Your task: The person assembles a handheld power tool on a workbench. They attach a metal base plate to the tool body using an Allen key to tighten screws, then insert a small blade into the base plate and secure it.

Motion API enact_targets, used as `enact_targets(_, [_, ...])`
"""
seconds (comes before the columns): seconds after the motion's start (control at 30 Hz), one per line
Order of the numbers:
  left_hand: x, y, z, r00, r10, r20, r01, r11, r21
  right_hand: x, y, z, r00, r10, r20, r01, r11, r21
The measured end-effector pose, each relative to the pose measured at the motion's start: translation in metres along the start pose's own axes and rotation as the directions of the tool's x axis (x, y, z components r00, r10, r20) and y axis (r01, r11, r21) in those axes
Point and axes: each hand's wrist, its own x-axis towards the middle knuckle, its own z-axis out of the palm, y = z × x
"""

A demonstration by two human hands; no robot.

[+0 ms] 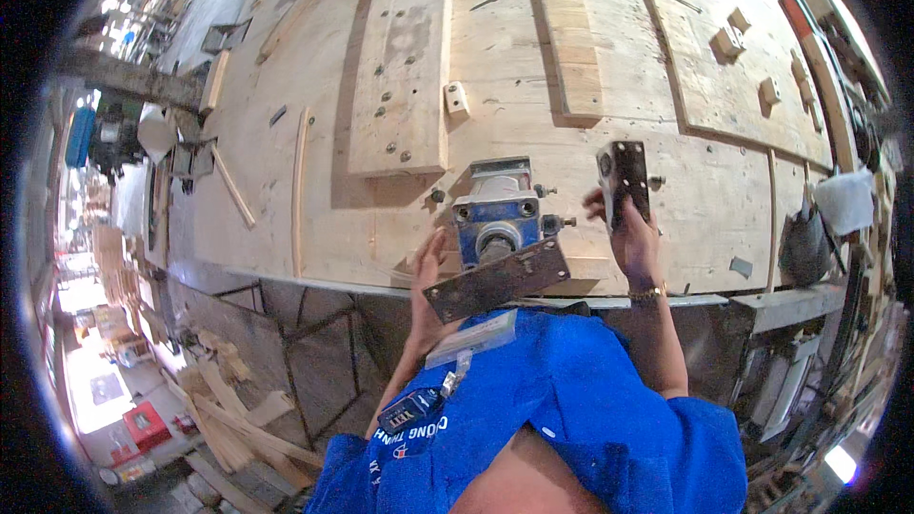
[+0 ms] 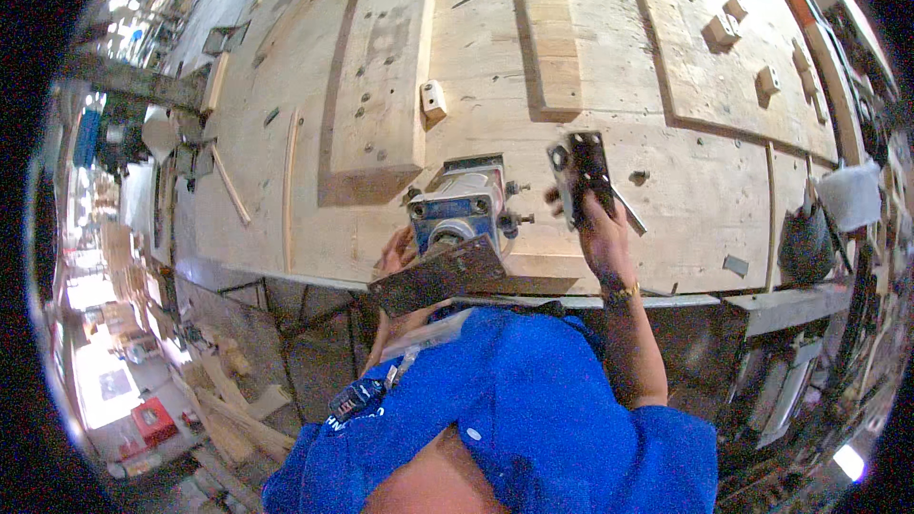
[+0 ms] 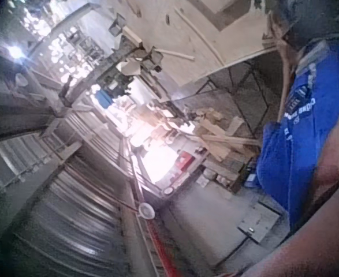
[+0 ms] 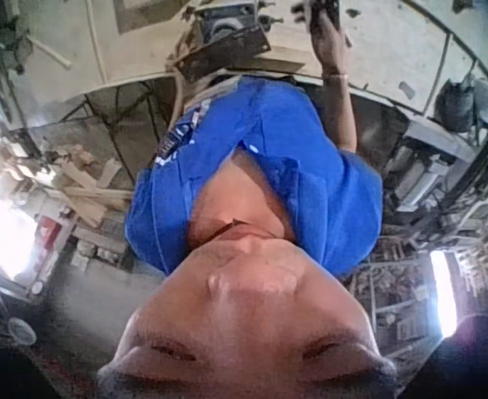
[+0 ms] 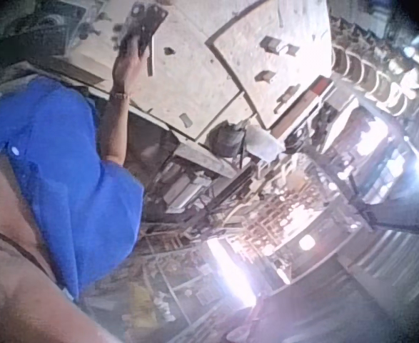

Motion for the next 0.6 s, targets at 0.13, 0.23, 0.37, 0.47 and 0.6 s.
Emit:
enact_targets(0.13, [0.005, 0.007, 0.047, 0.984, 0.088, -0.157, -0.130, 0.951, -0.281, 0.062, 0.012, 0.018, 0.954, 0.139, 0.265, -0.115, 0.988, -0.105])
enact_targets(0.23, [0.006, -0.004, 0.066, 0.972, 0.039, -0.231, -0.157, 0.840, -0.519, 0.081, 0.004, 0.065, 0.876, 0.303, 0.375, -0.215, 0.942, -0.257])
enact_targets(0.37, [0.011, -0.015, 0.062, 0.982, 0.009, -0.188, -0.135, 0.733, -0.667, 0.075, -0.006, 0.082, 0.850, 0.440, 0.288, -0.354, 0.884, -0.306])
enact_targets(0.47, [0.026, -0.025, 0.048, 0.996, -0.076, 0.043, 0.082, 0.642, -0.762, 0.071, -0.003, 0.067, 0.879, 0.406, 0.251, -0.364, 0.910, -0.197])
enact_targets(0.6, [0.063, -0.056, 0.028, 0.923, -0.037, 0.384, 0.351, 0.494, -0.796, 0.047, -0.005, 0.070, 0.937, 0.295, 0.187, -0.301, 0.954, 0.005])
